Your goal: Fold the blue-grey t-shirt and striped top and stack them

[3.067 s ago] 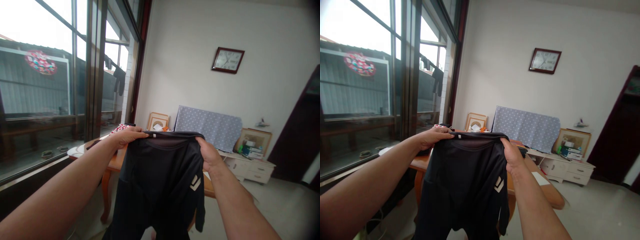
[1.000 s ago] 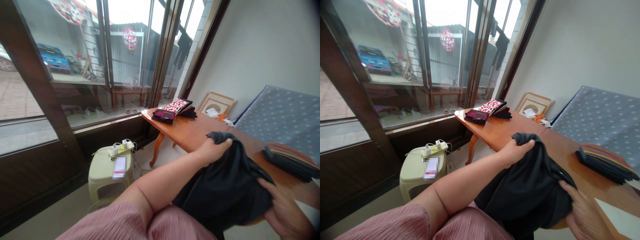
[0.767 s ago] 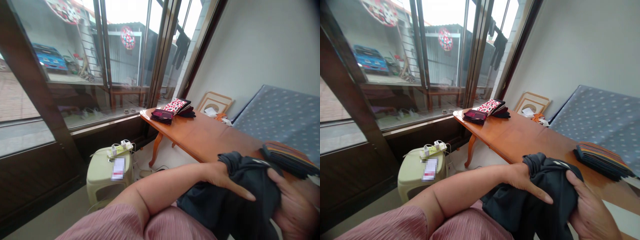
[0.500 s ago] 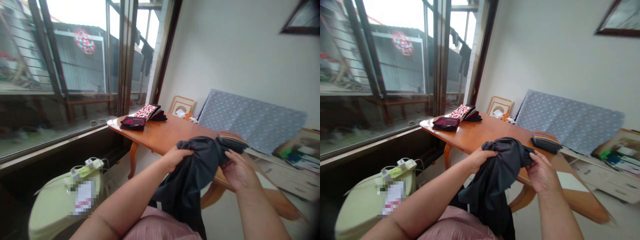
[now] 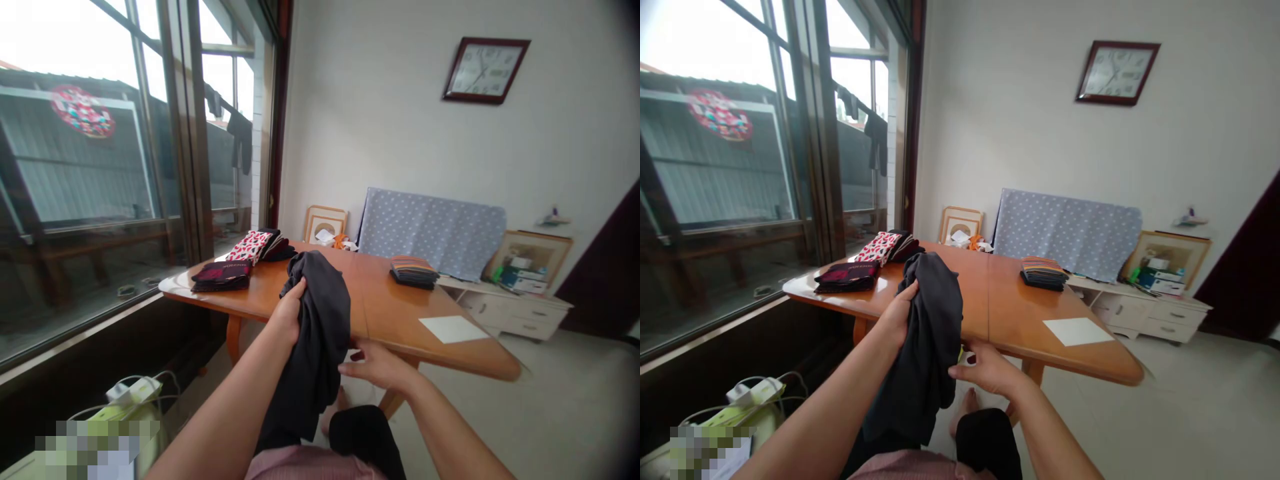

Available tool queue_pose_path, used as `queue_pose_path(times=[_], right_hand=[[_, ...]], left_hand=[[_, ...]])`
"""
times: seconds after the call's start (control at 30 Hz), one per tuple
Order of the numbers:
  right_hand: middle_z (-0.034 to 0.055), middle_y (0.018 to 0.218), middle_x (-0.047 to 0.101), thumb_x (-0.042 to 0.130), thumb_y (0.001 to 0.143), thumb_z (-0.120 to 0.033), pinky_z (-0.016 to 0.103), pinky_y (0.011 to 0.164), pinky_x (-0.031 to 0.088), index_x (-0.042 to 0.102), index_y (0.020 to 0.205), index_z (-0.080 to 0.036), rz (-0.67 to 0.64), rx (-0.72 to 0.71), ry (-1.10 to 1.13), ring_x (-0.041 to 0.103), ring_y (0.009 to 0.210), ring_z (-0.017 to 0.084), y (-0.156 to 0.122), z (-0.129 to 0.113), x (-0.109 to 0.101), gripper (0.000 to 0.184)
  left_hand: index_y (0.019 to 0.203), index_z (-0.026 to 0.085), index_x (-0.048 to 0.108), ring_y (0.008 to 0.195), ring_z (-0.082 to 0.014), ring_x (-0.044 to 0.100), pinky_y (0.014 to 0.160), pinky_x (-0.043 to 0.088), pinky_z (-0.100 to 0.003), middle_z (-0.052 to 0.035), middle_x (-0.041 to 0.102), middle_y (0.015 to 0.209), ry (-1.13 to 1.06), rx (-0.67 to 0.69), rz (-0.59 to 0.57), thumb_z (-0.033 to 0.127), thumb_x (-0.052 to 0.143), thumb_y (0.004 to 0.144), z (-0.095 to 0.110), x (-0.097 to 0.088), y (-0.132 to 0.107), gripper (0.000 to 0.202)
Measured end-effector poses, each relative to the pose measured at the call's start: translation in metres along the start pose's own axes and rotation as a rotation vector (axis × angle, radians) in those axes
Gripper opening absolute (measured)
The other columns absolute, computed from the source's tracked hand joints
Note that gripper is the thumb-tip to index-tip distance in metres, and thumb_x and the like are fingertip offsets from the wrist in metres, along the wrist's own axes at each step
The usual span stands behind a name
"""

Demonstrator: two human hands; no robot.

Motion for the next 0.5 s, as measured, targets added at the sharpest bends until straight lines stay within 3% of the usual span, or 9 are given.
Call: queue_pose_path(times=[0.13, 0.33, 0.43, 0.5], right_hand=[[0.0022, 0.096, 0.077, 0.072, 0.081, -0.043, 0.044, 0.093, 0.049, 0.077, 0.097, -0.023, 0.081, -0.004, 0.162, 0.067, 0.095, 0.026, 0.008, 0.004, 0.005, 0.026], [0.0074, 0.099, 0.078, 0.073, 0.082, -0.046, 0.039, 0.085, 0.057, 0.075, 0.106, -0.021, 0.451, -0.008, 0.745, 0.073, 0.090, 0.025, -0.011, -0.041, -0.050, 0.035], [0.0098, 0.091, 0.079, 0.069, 0.082, -0.055, 0.045, 0.085, 0.059, 0.076, 0.102, -0.020, 0.519, 0.067, 0.887, 0.074, 0.090, 0.029, -0.020, -0.058, -0.068, 0.040], [0.0101, 0.091, 0.079, 0.067, 0.083, -0.057, 0.048, 0.084, 0.060, 0.075, 0.100, -0.020, 0.538, 0.064, 0.916, 0.074, 0.091, 0.031, -0.020, -0.067, -0.076, 0.041]], left_hand=[[0.113, 0.013, 0.072, 0.085, -0.0301, 0.076, 0.084, 0.062, -0.045, -0.0142, 0.079, 0.094, 0.068, 0.109, 0.050, 0.040, 0.079, 0.079, 0.005, 0.003, -0.005, 0.044], [0.105, 0.012, 0.073, 0.080, -0.0280, 0.076, 0.081, 0.063, -0.042, -0.0132, 0.078, 0.087, 0.188, 0.311, 0.204, 0.030, 0.086, 0.071, 0.017, -0.020, 0.002, 0.041], [0.100, 0.012, 0.073, 0.075, -0.0265, 0.076, 0.078, 0.063, -0.042, -0.0126, 0.077, 0.087, 0.225, 0.349, 0.227, 0.025, 0.086, 0.071, 0.019, -0.028, 0.010, 0.035], [0.097, 0.013, 0.072, 0.074, -0.0253, 0.075, 0.078, 0.063, -0.042, -0.0113, 0.077, 0.088, 0.240, 0.377, 0.219, 0.021, 0.085, 0.071, 0.022, -0.023, 0.017, 0.030]])
Point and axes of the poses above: each hand's wrist, its own y-axis towards the middle knuckle, its own x-axis out of the palm, z = x × y, the point moved 1 cm from there along y, towards the middle knuckle
